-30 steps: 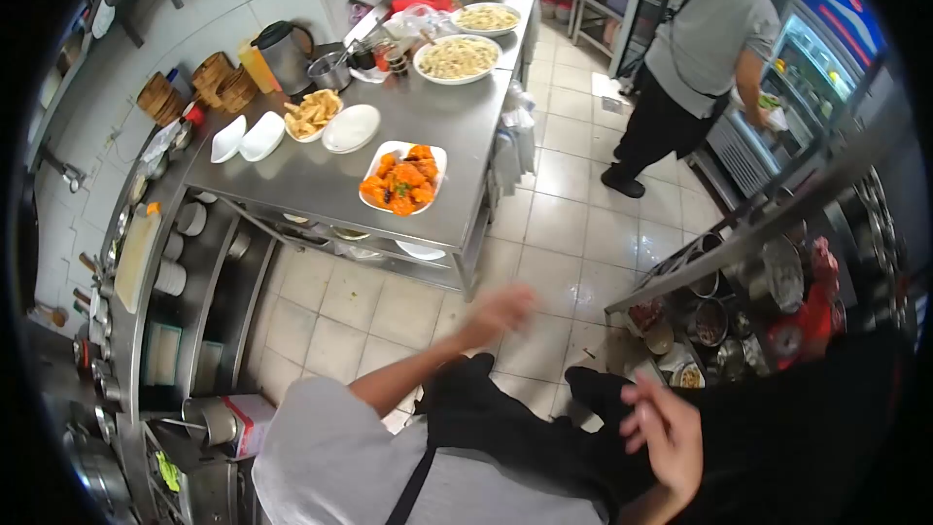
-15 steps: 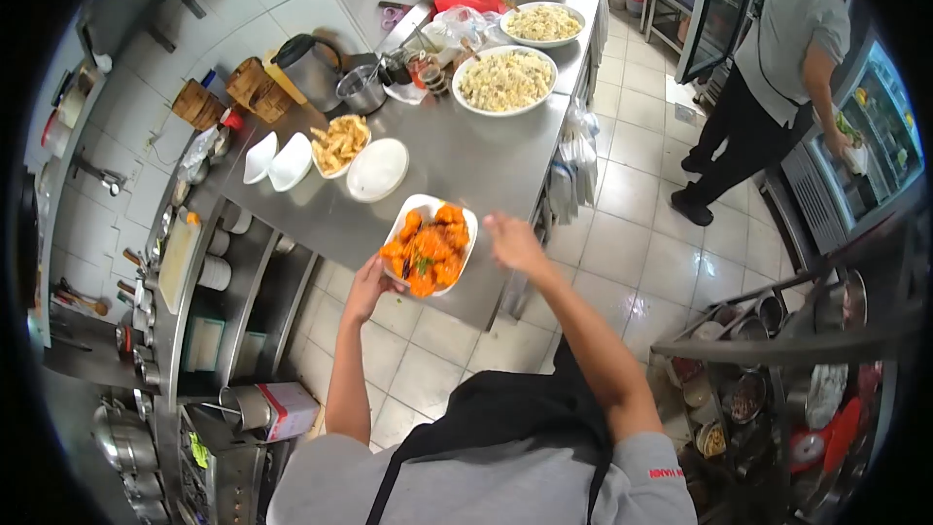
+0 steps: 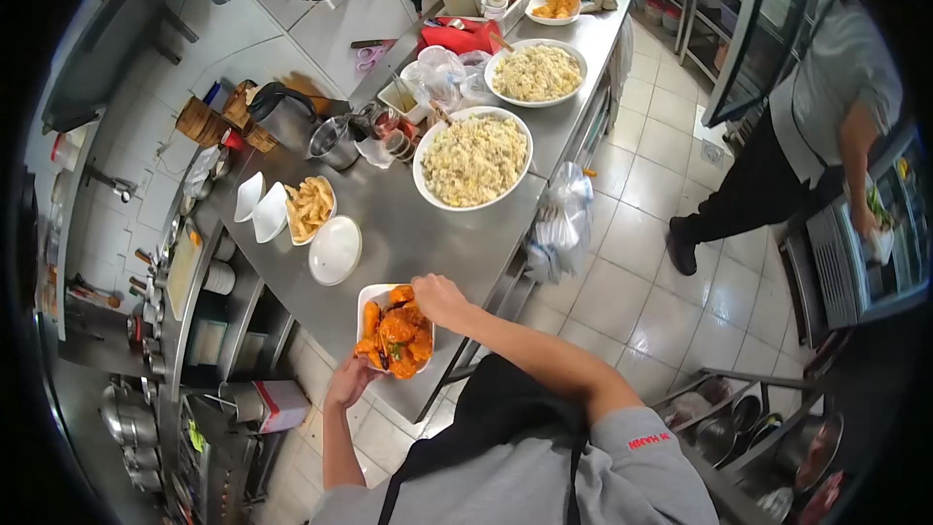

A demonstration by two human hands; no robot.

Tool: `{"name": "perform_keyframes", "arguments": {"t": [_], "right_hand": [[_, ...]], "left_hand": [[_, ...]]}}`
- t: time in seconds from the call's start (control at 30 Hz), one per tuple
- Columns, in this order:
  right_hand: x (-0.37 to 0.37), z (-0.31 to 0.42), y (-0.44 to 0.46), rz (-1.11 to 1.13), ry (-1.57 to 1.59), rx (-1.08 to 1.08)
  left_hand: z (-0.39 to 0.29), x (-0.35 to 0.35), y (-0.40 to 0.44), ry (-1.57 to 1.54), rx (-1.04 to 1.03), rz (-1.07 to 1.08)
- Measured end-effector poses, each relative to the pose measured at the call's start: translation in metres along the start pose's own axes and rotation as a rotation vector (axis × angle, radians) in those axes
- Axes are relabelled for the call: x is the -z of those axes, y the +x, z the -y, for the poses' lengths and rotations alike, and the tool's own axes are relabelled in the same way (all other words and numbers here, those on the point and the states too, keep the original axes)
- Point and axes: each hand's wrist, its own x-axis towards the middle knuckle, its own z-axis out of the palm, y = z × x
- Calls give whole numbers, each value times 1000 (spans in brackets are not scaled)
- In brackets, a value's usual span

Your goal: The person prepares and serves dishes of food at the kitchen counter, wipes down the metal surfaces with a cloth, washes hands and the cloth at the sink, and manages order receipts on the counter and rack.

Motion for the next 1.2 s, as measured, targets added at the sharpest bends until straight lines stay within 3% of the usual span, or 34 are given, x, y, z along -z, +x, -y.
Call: {"name": "perform_keyframes", "arguments": {"t": [0.07, 0.27, 0.4, 0.43, 0.5, 0.53, 0.57, 0.6, 0.63, 0.67, 0.7, 0.73, 0.77, 0.83, 0.97, 1.13, 1.2], "right_hand": [[4, -14, 13, 35, -17, 76], [44, -26, 41, 70, 56, 228], [137, -24, 71, 52, 48, 179], [175, -27, 73, -37, 81, 124], [249, -76, 69, -174, 177, -8], [270, -125, 75, -440, 86, 93], [316, -151, 61, -450, 8, -73], [355, -173, 54, -612, 54, -70], [387, -223, 48, -597, -46, -196], [416, -247, 44, -578, -49, -487], [434, -271, 40, -645, -12, -529], [451, -301, 39, -713, 25, -562], [460, -361, 43, -801, -157, -431], [491, -393, 67, -814, -227, -491], [535, -456, 163, -755, -202, -366], [564, -487, 292, -670, -377, -275], [541, -504, 315, -669, -375, -261]], "left_hand": [[4, -13, 7, -55, 101, 46], [1, -69, 17, -155, -62, -266], [-63, -114, 24, -135, -113, -435], [-75, -119, 26, -131, -153, -450], [-109, -137, 34, -166, -228, -487], [-122, -146, 39, -172, -232, -511], [-137, -154, 47, -174, -235, -536], [-151, -161, 57, -176, -244, -559], [-165, -166, 68, -125, -239, -486], [-178, -172, 79, -75, -231, -415], [-189, -178, 91, -23, -220, -348], [-190, -186, 108, -35, -224, -491], [-198, -197, 127, -40, -212, -433], [-216, -222, 163, -48, -201, -319], [-242, -289, 231, -96, -186, -331], [-268, -352, 311, -78, -265, -245], [-274, -372, 333, -56, -262, -247]]}}
